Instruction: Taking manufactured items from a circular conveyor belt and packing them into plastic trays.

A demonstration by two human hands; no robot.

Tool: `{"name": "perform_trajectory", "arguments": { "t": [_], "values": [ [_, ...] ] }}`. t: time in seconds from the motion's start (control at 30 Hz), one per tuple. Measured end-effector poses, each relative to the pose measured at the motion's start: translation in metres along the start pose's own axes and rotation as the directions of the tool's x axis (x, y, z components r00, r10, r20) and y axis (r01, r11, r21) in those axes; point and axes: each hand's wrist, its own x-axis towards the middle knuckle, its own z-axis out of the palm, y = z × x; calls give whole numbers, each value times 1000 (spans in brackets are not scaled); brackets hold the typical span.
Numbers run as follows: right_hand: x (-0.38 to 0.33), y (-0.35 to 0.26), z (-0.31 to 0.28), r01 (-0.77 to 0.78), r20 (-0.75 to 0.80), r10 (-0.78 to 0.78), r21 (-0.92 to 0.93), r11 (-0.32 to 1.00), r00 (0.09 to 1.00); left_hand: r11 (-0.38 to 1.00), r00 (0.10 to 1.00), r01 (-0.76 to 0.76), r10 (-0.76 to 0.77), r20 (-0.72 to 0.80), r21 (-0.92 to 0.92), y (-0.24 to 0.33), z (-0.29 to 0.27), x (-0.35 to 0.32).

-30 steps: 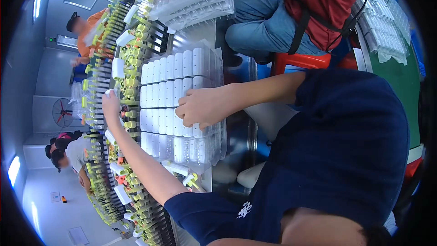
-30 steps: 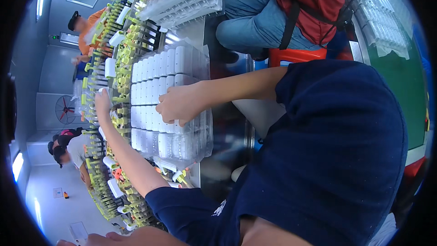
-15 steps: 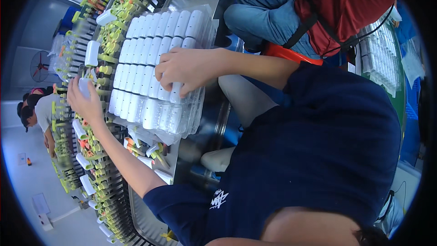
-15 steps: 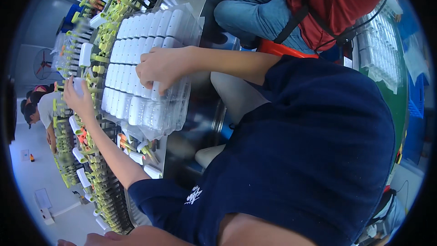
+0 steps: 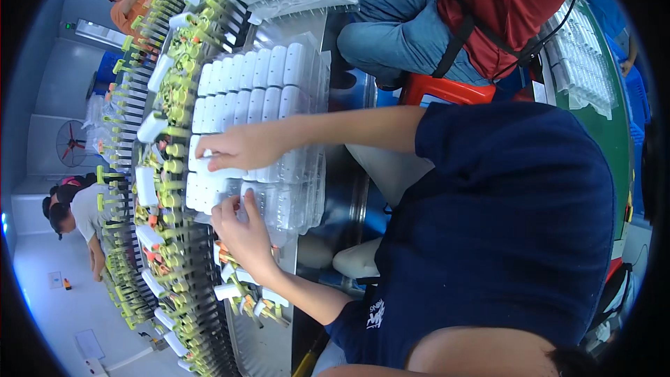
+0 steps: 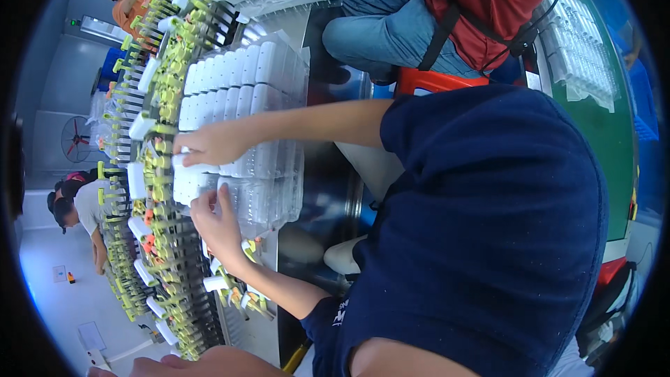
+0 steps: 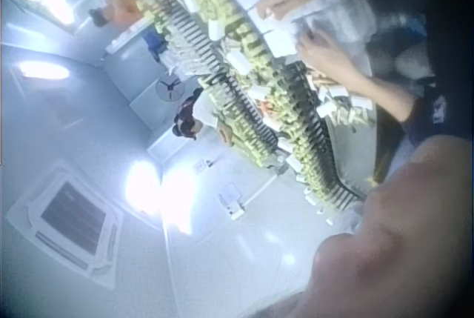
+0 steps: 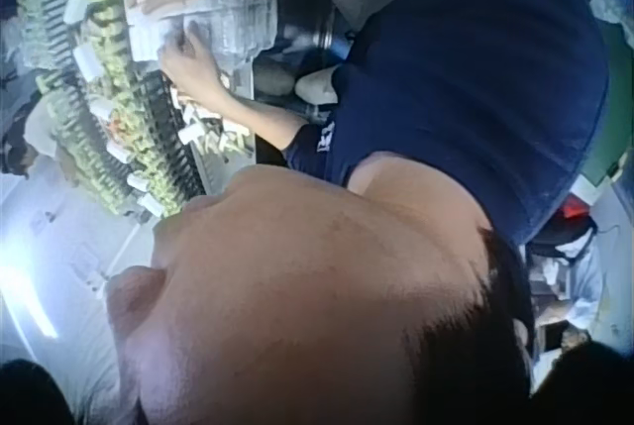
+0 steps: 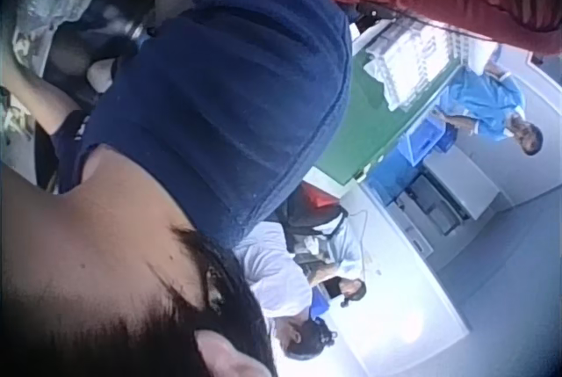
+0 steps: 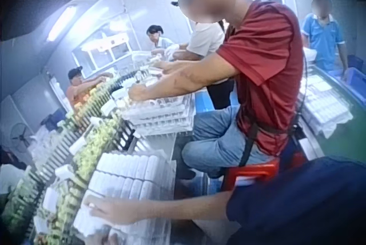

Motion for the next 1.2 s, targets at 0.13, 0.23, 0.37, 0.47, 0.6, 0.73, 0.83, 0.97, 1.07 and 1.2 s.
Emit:
{"name": "perform_trajectory", "arguments": {
  "t": [0.13,0.23,0.37,0.47,0.6,0.73,0.83,0.97,1.07,1.2],
  "values": [
    [-8,15,-1,-82,-42,75,-191,978,996,972,994,-67,46,-97,-224,0,27,10],
    [-5,5,9,-65,56,78,-208,976,995,941,976,19,-91,-198,-339,-3,25,-15],
    [-2,8,7,-19,51,28,-165,986,998,912,968,27,-126,-215,-410,-9,29,-14],
    [-6,10,4,-23,31,29,-184,983,999,918,975,-2,-86,-204,-397,-7,30,-12],
    [-4,8,5,-42,43,50,-180,983,998,898,974,7,-106,-201,-439,-10,31,-13],
    [-5,2,3,-46,74,62,-208,977,995,880,970,23,-135,-203,-474,-12,33,-16],
    [-5,2,6,-57,102,82,-227,972,991,882,968,39,-150,-201,-470,-9,31,-16],
    [-9,4,4,-50,84,71,-230,972,994,882,970,35,-144,-197,-469,-5,32,-15],
    [-8,-1,5,-68,116,95,-223,973,989,886,963,43,-160,-216,-462,-6,31,-18],
    [-6,10,14,-7,85,23,-188,982,996,883,959,65,-184,-216,-466,-10,31,-22]
  ]
}}
